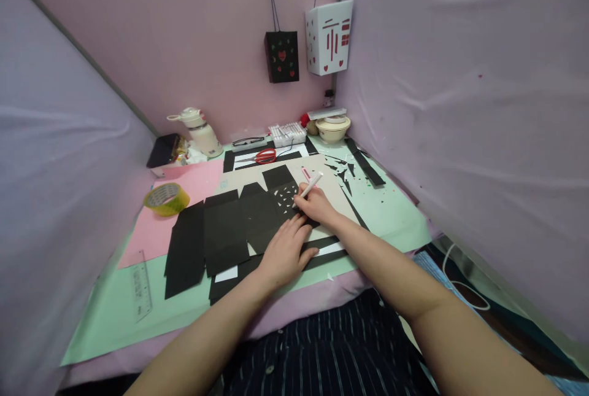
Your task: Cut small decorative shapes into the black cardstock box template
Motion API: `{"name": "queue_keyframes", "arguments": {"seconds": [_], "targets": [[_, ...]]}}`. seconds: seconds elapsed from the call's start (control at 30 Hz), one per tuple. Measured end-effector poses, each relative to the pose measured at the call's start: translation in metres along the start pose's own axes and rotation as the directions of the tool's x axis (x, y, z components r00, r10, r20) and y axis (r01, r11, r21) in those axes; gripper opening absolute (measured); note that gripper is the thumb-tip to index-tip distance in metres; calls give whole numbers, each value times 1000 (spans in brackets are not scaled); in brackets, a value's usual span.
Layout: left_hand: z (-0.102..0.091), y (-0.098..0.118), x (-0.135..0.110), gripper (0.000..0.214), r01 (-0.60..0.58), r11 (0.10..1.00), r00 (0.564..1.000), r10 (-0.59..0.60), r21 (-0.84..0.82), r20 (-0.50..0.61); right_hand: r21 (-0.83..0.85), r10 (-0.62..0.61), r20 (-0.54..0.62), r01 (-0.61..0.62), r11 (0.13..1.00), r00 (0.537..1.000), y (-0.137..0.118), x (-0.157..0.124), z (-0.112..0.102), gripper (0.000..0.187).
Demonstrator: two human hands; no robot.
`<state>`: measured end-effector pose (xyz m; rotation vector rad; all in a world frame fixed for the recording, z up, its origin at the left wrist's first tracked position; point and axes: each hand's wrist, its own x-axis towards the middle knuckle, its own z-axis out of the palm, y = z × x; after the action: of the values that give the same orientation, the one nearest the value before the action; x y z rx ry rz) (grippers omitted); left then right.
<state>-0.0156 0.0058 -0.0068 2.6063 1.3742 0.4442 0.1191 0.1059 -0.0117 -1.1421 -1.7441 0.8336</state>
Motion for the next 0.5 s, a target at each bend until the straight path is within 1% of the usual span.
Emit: {"name": "queue_keyframes", "arguments": {"seconds": [0.03,0.1,0.17,0.23,0.27,0.33,0.5], "targets": [[0,0,0,37,2,1000,1000,-2,1,4,12,-10,-29,11,1000,1000,0,0,0,17],[0,0,0,38,5,1000,1000,-5,3,10,44,-49,-137,55,997,989,-2,0,-2,16],[-1,0,0,39,6,1000,1000,-6,5,15,69,-93,-276,116,991,957,-4,0,-4,12],[-1,0,0,39,5,1000,1000,-6,8,22,74,-121,-368,159,984,922,-6,0,-5,10],[-1,0,0,39,6,1000,1000,-6,10,26,73,-128,-388,169,983,913,-7,0,-6,11],[-2,0,0,38,7,1000,1000,-7,12,30,71,-127,-390,167,983,912,-7,0,-7,13],[-2,0,-1,38,6,1000,1000,-6,1,22,68,-60,-341,88,994,938,-7,-3,-6,8]]}}
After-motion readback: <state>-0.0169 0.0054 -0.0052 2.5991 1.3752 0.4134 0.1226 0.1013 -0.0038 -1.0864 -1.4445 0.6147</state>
